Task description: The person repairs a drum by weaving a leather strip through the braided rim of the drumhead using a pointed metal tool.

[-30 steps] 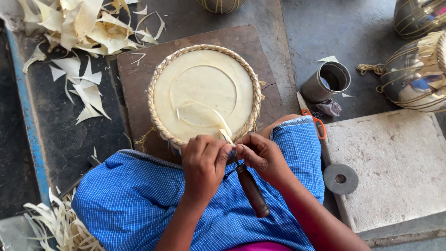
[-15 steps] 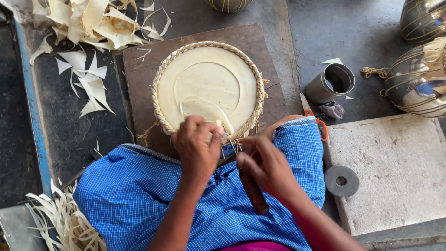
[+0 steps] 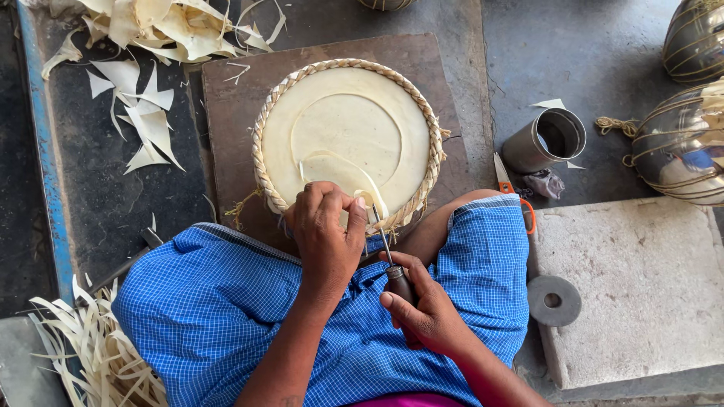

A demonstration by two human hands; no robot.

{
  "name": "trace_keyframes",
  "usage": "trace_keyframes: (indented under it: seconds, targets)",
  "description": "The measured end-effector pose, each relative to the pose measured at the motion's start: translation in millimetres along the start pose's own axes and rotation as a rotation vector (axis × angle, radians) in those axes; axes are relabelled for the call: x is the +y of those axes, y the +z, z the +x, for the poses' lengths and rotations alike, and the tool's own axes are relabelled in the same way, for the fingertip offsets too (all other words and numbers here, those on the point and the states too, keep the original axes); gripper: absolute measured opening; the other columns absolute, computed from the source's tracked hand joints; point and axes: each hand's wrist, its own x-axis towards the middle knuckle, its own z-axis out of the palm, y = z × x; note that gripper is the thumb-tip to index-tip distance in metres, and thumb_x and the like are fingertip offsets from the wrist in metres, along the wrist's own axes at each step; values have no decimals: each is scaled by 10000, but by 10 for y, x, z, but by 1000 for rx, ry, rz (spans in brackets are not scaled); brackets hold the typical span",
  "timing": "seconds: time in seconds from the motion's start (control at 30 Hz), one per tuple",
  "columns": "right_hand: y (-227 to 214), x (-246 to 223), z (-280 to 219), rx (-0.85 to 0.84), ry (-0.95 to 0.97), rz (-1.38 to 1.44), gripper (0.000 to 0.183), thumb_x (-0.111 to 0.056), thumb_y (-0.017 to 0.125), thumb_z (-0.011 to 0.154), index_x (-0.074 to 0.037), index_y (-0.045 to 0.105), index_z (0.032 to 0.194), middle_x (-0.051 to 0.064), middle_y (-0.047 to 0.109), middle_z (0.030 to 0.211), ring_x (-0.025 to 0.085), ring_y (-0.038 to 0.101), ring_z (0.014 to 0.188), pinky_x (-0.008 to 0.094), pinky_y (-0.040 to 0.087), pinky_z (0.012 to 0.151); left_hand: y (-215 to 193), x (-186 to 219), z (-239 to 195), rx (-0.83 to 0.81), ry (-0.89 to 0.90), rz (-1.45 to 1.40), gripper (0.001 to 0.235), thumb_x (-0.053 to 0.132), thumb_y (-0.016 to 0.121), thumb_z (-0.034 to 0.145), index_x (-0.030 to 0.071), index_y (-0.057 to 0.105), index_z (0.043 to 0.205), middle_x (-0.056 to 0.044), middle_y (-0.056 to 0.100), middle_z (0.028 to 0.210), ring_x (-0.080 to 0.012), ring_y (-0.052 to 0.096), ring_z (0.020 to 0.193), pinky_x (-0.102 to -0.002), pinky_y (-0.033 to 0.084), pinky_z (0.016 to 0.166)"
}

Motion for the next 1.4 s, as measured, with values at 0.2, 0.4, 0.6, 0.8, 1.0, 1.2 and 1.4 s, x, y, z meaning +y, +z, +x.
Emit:
trace_keyframes:
  seconds: [0.2,0.4,0.6,0.8,1.0,1.2,1.4]
  targets:
    - [8,52,33,-17,-70,-24,670,-363,675,922,-155,401,1497,45,624,827,110,658,632,261,552,505,15,20,-2,3,6,-1,171,220,705,952,105,629,852,-47,599,1045,-242,599,1052,-474,345,1020]
    - [1,93,42,-20,-74,-48,673,-389,663,919,-151,401,1492,49,630,826,117,674,629,270,567,500,19,-7,-5,-3,-6,-18,168,227,698,952,109,626,857,-47,598,1045,-238,599,1054,-464,344,1018]
    - [-1,112,65,-24,-75,-56,691,-423,657,909,-153,397,1489,53,635,833,123,687,635,276,578,498,50,3,-10,-8,5,22,171,235,693,963,125,632,848,-38,591,1030,-212,592,1032,-476,329,1038]
    - [-1,132,73,-33,-74,-70,714,-464,651,902,-163,393,1496,64,631,824,134,701,637,281,592,501,36,-9,-14,-11,8,-14,170,235,693,967,122,634,855,-34,583,1034,-206,590,1036,-473,326,1041]
    - [-13,122,70,-32,-77,-80,702,-450,647,909,-166,390,1497,57,629,836,132,698,645,284,588,503,30,-2,-6,-15,10,9,161,227,694,966,118,634,865,-40,582,1043,-208,588,1047,-475,325,1049]
    - [6,125,57,-44,-88,-26,688,-434,663,920,-144,412,1491,48,612,811,121,670,644,267,559,523,55,105,-21,-22,43,65,125,231,699,943,127,663,885,-38,601,1058,-215,586,1029,-475,332,1006]
    - [-59,285,122,-92,-125,151,577,-310,725,927,-74,482,1395,72,633,868,138,668,733,280,570,611,24,250,-167,-56,102,100,137,217,656,982,83,641,1012,-72,596,1126,-262,572,1091,-475,345,1048]
